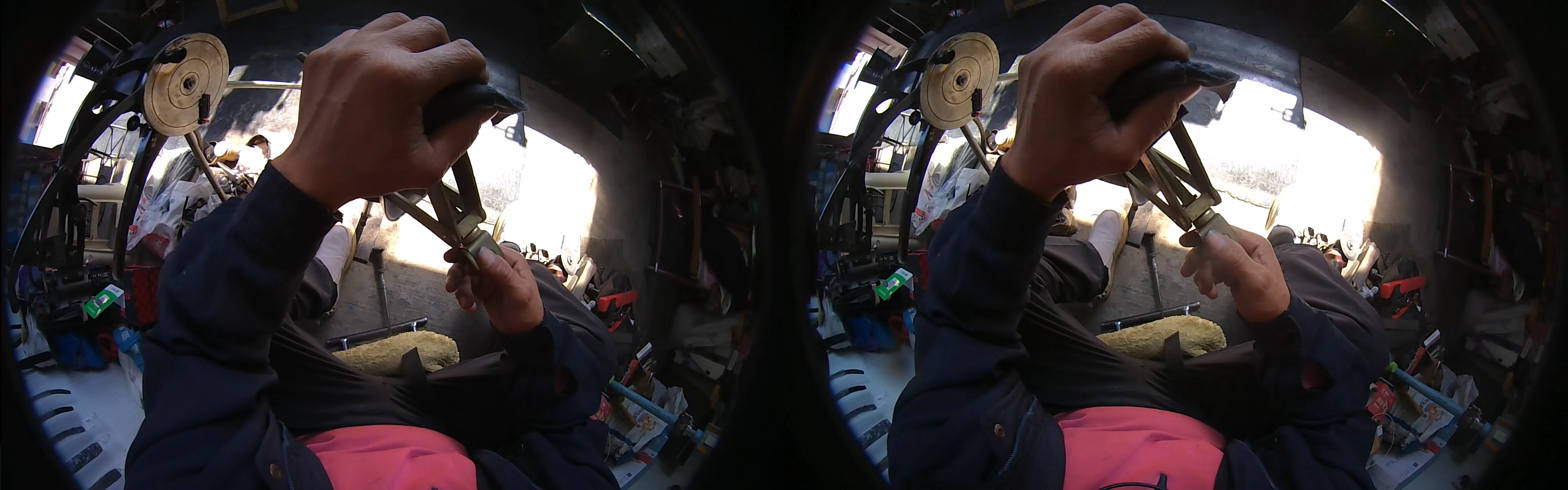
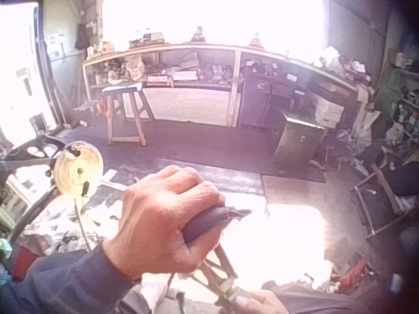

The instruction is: The person sits on the floor and uses pliers to adjust a metal bracket, then switches to a screwdriver to tighten a screw on a small black device. They open a red box containing small parts and continue manipulating the device with the screwdriver.

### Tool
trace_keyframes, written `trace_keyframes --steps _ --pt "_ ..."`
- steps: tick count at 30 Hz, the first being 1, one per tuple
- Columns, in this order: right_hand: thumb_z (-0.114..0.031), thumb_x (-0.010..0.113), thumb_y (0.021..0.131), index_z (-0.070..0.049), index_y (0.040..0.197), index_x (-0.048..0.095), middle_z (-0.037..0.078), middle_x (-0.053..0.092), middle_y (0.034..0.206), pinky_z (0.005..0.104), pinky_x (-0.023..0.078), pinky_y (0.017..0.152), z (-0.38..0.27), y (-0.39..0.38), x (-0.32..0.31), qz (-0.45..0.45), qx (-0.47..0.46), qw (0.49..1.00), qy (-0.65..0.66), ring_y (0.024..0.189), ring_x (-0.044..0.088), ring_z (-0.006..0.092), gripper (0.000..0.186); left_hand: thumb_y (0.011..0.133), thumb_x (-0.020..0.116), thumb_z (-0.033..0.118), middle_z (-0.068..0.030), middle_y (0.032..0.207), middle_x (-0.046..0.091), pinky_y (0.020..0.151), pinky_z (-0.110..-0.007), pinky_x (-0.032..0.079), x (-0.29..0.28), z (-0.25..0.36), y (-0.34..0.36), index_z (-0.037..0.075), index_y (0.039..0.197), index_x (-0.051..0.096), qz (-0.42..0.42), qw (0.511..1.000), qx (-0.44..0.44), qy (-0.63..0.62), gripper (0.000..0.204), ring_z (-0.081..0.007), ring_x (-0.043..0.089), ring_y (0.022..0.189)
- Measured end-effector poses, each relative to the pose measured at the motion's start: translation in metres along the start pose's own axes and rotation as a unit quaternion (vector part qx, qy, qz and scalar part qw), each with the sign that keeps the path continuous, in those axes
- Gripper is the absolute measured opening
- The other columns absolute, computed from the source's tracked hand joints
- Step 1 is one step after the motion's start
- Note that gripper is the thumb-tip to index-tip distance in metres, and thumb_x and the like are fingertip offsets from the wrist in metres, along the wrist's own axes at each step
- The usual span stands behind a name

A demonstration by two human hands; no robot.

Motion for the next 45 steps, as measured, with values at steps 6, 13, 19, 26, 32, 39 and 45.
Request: trace_keyframes --steps 6,13,19,26,32,39,45 --pt "-0.035 0.063 0.107 0.004 0.119 0.069 0.013 0.074 0.091 0.0269 0.049 0.061 -0.0016 -0.0010 0.0008 0.023 -0.023 0.998 -0.048 0.064 0.061 0.0117 0.041 0.078 0.089 0.030 -0.0017 0.084 0.071 0.061 -0.035 0.054 -0.0010 0.0005 -0.0002 0.014 0.096 0.079 -0.004 1.000 0.002 0.003 0.026 -0.0214 0.069 0.073" --pt "-0.034 0.065 0.106 0.004 0.116 0.069 0.012 0.075 0.092 0.0268 0.049 0.062 -0.0039 -0.0028 0.0028 0.028 -0.038 0.996 -0.080 0.068 0.061 0.0108 0.039 0.079 0.090 0.033 -0.0015 0.084 0.071 0.061 -0.034 0.054 0.0002 0.0005 -0.0005 0.015 0.096 0.079 -0.004 1.000 0.005 -0.001 0.028 -0.0208 0.068 0.073" --pt "-0.031 0.067 0.106 0.002 0.117 0.068 0.009 0.074 0.093 0.0262 0.049 0.065 -0.0054 -0.0048 0.0050 0.055 -0.034 0.992 -0.112 0.070 0.061 0.0101 0.035 0.079 0.090 0.034 -0.0010 0.083 0.071 0.060 -0.034 0.054 0.0002 0.0004 -0.0007 0.015 0.097 0.079 -0.003 1.000 0.005 0.001 0.028 -0.0202 0.068 0.073" --pt "-0.027 0.070 0.104 0.003 0.115 0.067 0.007 0.074 0.090 0.0271 0.051 0.065 -0.0080 -0.0077 0.0090 0.089 -0.070 0.981 -0.160 0.072 0.063 0.0097 0.032 0.080 0.090 0.034 -0.0008 0.082 0.071 0.060 -0.034 0.054 -0.0001 0.0011 -0.0001 0.015 0.097 0.079 0.000 1.000 0.011 0.003 0.028 -0.0204 0.068 0.073" --pt "-0.027 0.071 0.104 0.003 0.116 0.068 0.006 0.073 0.087 0.0274 0.052 0.064 -0.0087 -0.0080 0.0070 0.090 -0.093 0.966 -0.226 0.072 0.065 0.0100 0.033 0.080 0.090 0.035 -0.0006 0.082 0.071 0.060 -0.034 0.054 0.0003 0.0017 -0.0002 0.016 0.095 0.078 0.001 1.000 0.010 0.003 0.027 -0.0206 0.069 0.073" --pt "-0.025 0.070 0.105 0.003 0.120 0.066 0.007 0.073 0.092 0.0267 0.051 0.066 -0.0086 -0.0083 0.0082 0.087 -0.087 0.979 -0.163 0.074 0.063 0.0095 0.033 0.080 0.089 0.034 -0.0007 0.083 0.071 0.060 -0.034 0.054 0.0007 0.0008 -0.0006 0.016 0.096 0.078 -0.002 1.000 0.011 0.003 0.027 -0.0203 0.068 0.072" --pt "-0.025 0.069 0.106 0.003 0.123 0.065 0.008 0.073 0.094 0.0268 0.051 0.068 -0.0098 -0.0084 0.0083 0.081 -0.071 0.982 -0.154 0.076 0.063 0.0098 0.033 0.080 0.090 0.033 -0.0013 0.083 0.071 0.060 -0.034 0.054 0.0020 0.0004 -0.0012 0.015 0.097 0.078 0.000 1.000 0.014 0.005 0.027 -0.0202 0.068 0.072"
Point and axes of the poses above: each hand's wrist, its own y-axis towards the middle knuckle, its own x-axis out of the palm, z = x × y, the point moved 4 cm from there along y, towards the middle knuckle
